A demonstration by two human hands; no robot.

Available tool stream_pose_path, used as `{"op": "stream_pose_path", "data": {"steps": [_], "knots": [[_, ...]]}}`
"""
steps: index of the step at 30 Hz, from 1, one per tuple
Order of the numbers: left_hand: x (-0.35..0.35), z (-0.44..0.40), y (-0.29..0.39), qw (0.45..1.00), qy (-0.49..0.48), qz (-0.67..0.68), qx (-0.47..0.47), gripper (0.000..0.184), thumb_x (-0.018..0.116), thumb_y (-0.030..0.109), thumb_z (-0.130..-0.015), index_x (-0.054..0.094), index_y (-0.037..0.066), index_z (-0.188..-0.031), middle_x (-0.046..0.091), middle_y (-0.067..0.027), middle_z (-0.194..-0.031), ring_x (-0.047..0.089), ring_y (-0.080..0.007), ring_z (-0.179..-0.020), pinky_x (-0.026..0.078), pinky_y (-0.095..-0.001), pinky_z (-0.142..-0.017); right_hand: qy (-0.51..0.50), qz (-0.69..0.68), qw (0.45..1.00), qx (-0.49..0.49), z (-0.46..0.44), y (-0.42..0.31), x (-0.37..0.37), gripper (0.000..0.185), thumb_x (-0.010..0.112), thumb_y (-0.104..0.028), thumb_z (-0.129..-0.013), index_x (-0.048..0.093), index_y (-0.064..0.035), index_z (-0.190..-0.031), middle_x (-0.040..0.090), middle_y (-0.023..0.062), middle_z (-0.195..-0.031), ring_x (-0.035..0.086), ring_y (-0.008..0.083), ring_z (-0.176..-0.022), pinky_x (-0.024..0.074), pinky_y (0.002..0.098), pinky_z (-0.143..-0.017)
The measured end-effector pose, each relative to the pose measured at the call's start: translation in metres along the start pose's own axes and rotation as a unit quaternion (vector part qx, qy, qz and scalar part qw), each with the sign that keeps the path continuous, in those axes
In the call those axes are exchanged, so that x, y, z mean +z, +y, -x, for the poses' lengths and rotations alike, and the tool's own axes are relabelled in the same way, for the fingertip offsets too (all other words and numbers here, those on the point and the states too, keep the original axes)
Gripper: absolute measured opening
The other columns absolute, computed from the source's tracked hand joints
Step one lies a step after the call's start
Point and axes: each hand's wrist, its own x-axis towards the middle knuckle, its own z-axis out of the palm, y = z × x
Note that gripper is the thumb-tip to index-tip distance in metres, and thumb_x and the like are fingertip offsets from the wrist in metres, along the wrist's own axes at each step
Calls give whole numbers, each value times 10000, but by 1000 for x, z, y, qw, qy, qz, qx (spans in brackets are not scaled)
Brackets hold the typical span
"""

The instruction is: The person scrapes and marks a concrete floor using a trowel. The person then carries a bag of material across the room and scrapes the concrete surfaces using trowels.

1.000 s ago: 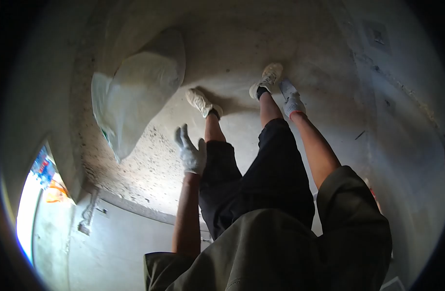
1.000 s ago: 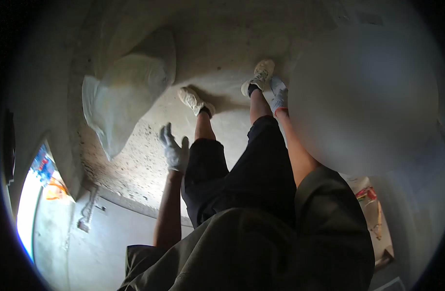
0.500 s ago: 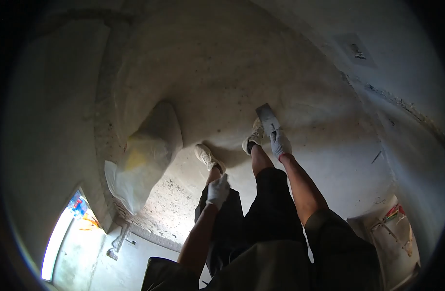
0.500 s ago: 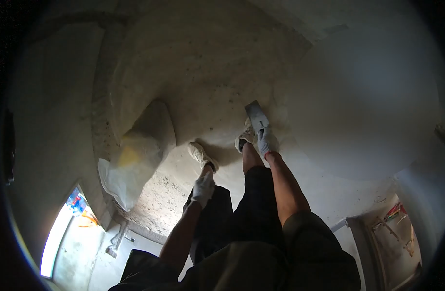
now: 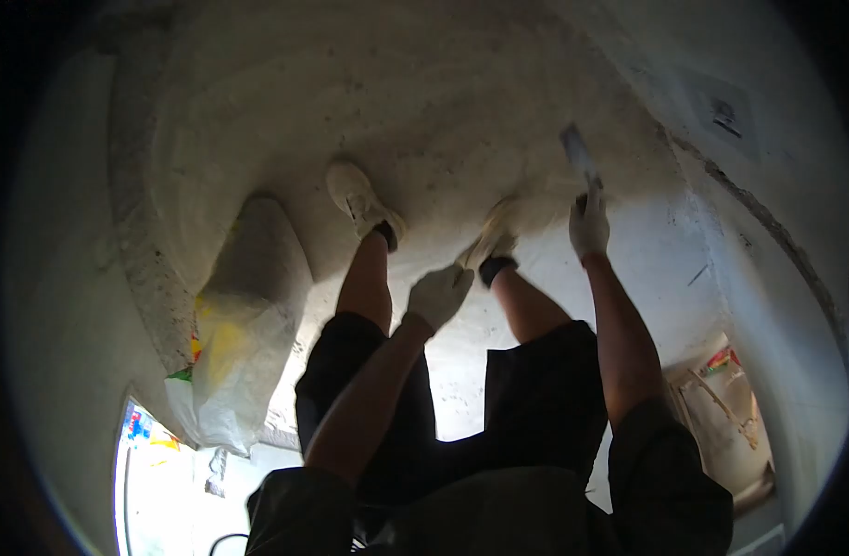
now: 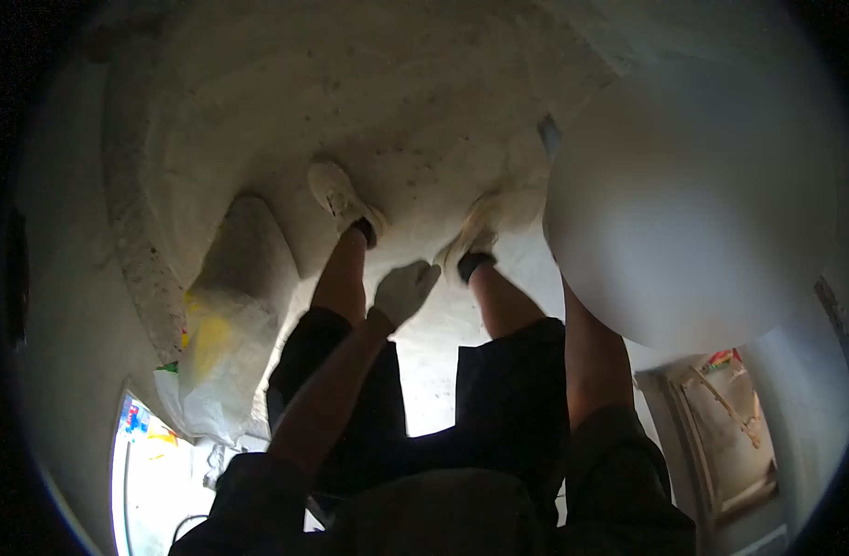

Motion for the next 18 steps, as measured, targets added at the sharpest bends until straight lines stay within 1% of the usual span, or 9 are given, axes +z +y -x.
{"op": "stream_pose_path", "data": {"steps": [2,4,5,6,8,11,13,15,18], "knots": [[-19,-12,13,997,5,-58,57,222,544,292,-909,598,80,-943,659,-156,-761,647,-371,-742,508,-479,-701,8,18,1000,-4,-53,4,32,563,492,-197,-947,296,-123,-1469,402,216,-1440,515,429,-1177,441,507,-932],[-28,-24,26,989,100,31,100,160,568,238,-897,597,85,-936,660,-148,-783,648,-357,-736,512,-459,-687,70,-44,988,-134,-111,-10,53,542,473,-193,-968,298,-127,-1477,433,212,-1418,497,408,-1222,420,465,-986],[-22,-31,26,979,140,74,124,130,581,210,-891,597,88,-932,661,-143,-794,649,-351,-733,515,-449,-680,77,-56,988,-119,-139,-23,58,531,473,-150,-963,314,-96,-1467,430,216,-1421,471,399,-1250,401,440,-1016],[-12,-36,19,983,133,43,122,104,598,170,-879,596,102,-958,660,-130,-814,649,-327,-713,522,-424,-667,91,-69,988,-108,-174,-31,68,521,474,-107,-958,330,-66,-1457,427,220,-1423,446,389,-1279,383,415,-1046],[-3,-43,23,986,117,40,115,151,614,179,-886,611,100,-1015,657,-106,-807,652,-306,-704,524,-405,-630,212,-121,950,-194,-264,-33,106,518,503,-113,-940,366,-65,-1438,465,219,-1381,466,395,-1254,405,422,-1022],[17,-34,26,992,54,-8,114,200,634,178,-869,617,103,-1054,664,-110,-837,658,-286,-727,533,-404,-673,166,-69,970,-163,-301,-18,121,472,504,-148,-953,416,-76,-1411,463,199,-1397,459,357,-1272,389,402,-1047],[15,-39,36,996,-37,-7,80,219,643,159,-864,621,81,-1067,675,-119,-877,667,-276,-759,535,-399,-697,168,-75,969,-167,-354,-65,132,445,506,-171,-961,449,-84,-1393,462,185,-1408,454,332,-1285,378,388,-1064],[14,-45,58,993,2,106,59,206,634,143,-874,619,55,-1059,681,-129,-897,678,-270,-770,540,-389,-700,161,-37,970,-180,-341,-61,142,430,511,-180,-959,473,-87,-1377,466,181,-1406,450,330,-1289,373,390,-1073],[19,-47,63,988,6,150,43,196,622,136,-882,618,36,-1052,682,-136,-904,685,-266,-768,544,-380,-702,164,12,951,-261,-268,-79,162,485,529,-130,-912,456,-95,-1390,488,204,-1366,464,371,-1262,402,422,-1037]]}}
